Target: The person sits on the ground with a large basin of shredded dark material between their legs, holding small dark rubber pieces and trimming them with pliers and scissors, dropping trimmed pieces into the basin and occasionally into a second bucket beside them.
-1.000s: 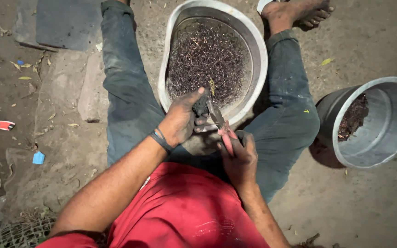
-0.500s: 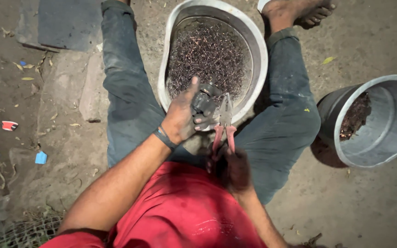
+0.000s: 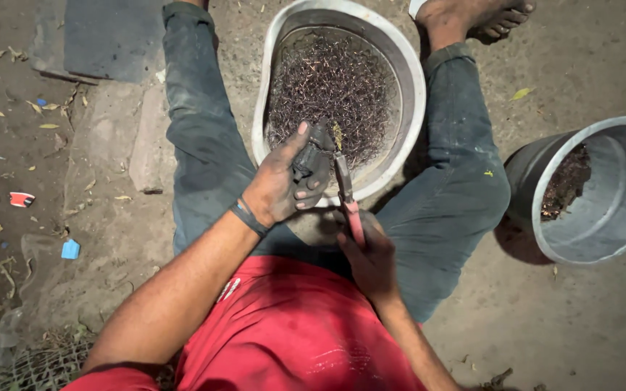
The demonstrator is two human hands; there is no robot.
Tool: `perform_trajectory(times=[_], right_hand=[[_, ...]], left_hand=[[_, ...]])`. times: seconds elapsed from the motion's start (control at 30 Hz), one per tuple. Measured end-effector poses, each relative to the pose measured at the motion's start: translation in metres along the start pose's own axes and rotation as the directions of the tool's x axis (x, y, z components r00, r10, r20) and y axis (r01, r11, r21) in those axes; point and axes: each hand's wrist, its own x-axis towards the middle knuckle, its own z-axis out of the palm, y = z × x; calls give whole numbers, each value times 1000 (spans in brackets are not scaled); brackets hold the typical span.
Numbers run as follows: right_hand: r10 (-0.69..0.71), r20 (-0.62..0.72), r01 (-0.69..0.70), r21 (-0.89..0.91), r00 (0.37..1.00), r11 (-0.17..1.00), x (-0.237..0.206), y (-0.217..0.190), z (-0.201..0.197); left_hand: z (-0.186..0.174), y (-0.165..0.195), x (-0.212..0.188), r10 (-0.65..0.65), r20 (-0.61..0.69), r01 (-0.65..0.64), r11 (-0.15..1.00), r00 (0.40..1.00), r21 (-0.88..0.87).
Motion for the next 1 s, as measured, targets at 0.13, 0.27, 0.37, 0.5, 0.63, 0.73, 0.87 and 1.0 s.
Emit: perform_trajectory(times=[0.13,0.27,0.37,0.5,0.63,0.73,0.87,1.0], right_hand=[[-65,-48,64,-38,997,997,8,-10,1],[-48,-62,43,-83,997,996,6,-9,2],[0,-64,-6,-91,998,996,6,-9,3],[-41,-54,35,-96,998,995,7,-11,4],[44,-57,-50,-107,997,993,5,-7,3],[77,-59,-85,-143,995,986,1,-1,2],[198,-58,-205,-336,979,919,-6,4,5],[-5,76,21,-214,997,977,-9,4,8]], left_hand=[[1,-4,1,11,-57,-10,999,998,34],[-5,-9,4,71,-90,-62,993,993,100],[-13,-14,7,132,-131,-103,973,983,205],[-23,-25,17,486,-94,-343,727,869,594],[-26,-32,20,598,-13,-416,571,801,708],[-21,-33,15,378,-155,-252,820,913,514],[-12,-22,22,404,-451,-212,884,796,417],[-13,-7,31,497,-478,-301,852,724,429]])
